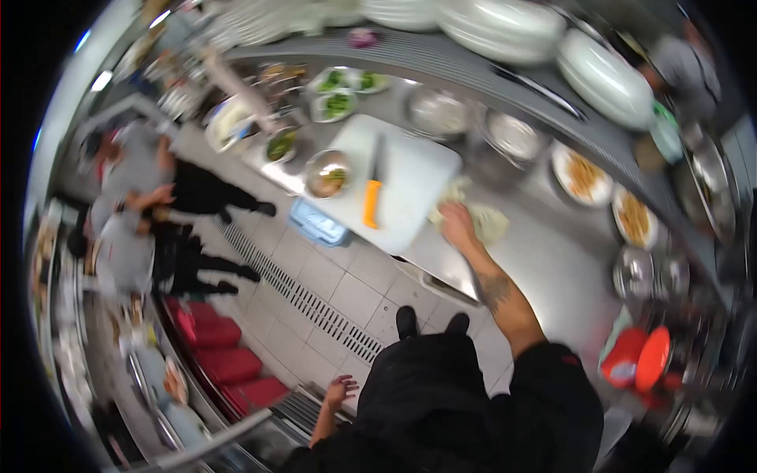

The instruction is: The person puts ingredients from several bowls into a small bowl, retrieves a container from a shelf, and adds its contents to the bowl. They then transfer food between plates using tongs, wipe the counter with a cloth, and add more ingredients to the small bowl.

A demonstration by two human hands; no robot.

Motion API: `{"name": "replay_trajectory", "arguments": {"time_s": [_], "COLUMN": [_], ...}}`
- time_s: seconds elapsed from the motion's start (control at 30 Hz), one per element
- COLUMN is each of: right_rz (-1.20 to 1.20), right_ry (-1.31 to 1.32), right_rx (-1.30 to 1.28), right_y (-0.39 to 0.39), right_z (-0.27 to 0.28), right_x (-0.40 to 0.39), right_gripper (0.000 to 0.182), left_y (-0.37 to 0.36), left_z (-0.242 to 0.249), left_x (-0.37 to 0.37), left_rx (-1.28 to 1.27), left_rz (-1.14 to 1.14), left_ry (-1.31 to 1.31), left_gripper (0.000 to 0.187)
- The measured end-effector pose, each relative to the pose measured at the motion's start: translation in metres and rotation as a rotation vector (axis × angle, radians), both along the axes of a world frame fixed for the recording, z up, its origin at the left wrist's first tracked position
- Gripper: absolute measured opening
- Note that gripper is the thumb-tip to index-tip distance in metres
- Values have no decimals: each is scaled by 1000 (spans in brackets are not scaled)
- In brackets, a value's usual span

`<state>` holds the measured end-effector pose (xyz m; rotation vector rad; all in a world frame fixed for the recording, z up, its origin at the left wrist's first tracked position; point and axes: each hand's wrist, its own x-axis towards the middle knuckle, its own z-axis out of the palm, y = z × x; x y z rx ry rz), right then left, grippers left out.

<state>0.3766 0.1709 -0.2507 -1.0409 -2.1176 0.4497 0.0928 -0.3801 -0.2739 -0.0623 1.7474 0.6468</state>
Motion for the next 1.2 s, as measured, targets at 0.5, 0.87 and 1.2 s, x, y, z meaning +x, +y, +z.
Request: {"name": "replay_trajectory", "arguments": {"time_s": [0.5, 0.87, 1.2], "right_rz": [4, 258, -584], "right_ry": [-186, 150, -66], "right_rx": [-22, -294, -249], "right_y": [75, -171, 27], "right_z": [-17, 37, 52], "right_x": [26, -39, 32], "right_gripper": [45, 36, 57], "left_y": [312, 319, 344], "left_z": [-135, -151, -25], "left_x": [134, 105, 127], "left_rx": [366, 602, 420], "left_rz": [53, 393, 447], "left_ry": [-826, -1102, -1166], "left_gripper": [65, 37, 47]}}
